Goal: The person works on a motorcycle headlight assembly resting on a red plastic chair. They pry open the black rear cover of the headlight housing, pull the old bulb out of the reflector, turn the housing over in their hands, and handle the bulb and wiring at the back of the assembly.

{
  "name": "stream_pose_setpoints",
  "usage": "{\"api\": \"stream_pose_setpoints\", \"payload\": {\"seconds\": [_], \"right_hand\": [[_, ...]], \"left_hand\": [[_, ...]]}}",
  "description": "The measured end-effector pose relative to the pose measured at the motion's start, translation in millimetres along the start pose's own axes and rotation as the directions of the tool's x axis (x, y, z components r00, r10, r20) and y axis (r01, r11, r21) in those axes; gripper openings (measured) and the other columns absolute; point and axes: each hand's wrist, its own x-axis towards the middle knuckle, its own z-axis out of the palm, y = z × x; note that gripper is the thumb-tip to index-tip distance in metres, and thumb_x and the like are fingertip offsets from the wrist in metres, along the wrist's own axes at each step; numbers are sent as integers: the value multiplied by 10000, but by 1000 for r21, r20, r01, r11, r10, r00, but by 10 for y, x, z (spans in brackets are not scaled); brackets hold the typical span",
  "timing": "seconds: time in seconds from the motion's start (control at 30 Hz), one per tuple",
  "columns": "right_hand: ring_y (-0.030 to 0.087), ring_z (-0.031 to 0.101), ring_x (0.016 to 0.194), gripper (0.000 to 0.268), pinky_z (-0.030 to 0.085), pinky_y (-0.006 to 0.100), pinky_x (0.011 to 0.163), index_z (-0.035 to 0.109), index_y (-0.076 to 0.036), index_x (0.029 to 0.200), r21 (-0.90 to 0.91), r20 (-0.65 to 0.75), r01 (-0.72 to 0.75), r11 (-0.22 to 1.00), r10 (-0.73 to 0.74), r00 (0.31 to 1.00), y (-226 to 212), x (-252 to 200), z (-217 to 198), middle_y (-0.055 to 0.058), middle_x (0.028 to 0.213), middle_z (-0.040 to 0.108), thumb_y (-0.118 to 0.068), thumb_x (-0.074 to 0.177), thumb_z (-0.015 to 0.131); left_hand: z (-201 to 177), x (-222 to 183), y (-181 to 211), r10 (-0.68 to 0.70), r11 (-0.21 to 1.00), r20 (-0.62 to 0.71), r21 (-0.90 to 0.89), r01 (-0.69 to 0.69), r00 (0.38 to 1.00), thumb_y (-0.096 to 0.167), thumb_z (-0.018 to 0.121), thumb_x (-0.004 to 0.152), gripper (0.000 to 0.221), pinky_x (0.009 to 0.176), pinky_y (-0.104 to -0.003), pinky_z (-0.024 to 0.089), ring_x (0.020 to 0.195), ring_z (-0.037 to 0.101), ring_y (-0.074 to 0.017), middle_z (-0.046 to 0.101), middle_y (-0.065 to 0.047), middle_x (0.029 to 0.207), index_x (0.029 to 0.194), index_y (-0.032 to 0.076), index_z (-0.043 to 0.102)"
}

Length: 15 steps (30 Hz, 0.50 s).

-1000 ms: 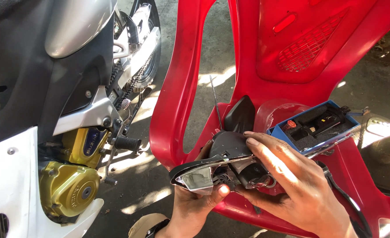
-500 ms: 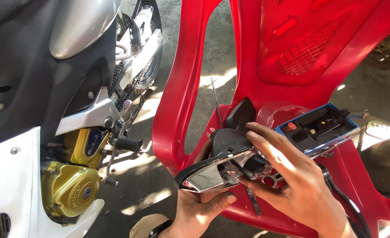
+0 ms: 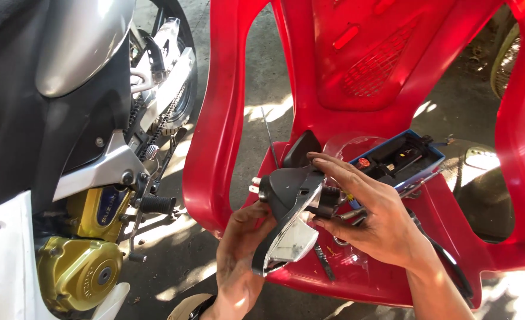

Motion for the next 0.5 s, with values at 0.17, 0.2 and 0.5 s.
{"api": "stream_pose_setpoints", "payload": {"seconds": [0.17,0.2,0.5], "right_hand": [[333,609,1387,794,514,422,1055,547,-73,1428,96,49,21,995,-26,998,7,-10,-55,137,1535,563,-56,697,858],[317,655,1351,766,547,405,1024,564,-97,1414,140,76,15,990,-26,997,13,-16,-64,131,1541,567,-39,704,846],[332,579,1404,816,487,440,1073,554,-170,1436,48,174,62,997,-69,982,-15,-51,8,116,1588,499,-67,694,876]], "left_hand": [[14,93,-24,-93,992,-216,63,109,972,197,724,899,680,1029,-468,520,1284,558,-328,540,-196,1356,1413,-43,349],[1,110,-37,-118,984,-255,99,148,960,233,748,900,728,994,-423,512,1178,567,-291,559,-164,1340,1468,-5,360],[-464,-41,-308,-384,923,-179,-83,375,906,545,633,931,713,940,-408,527,1108,645,-204,640,-105,1273,1412,34,504]]}}
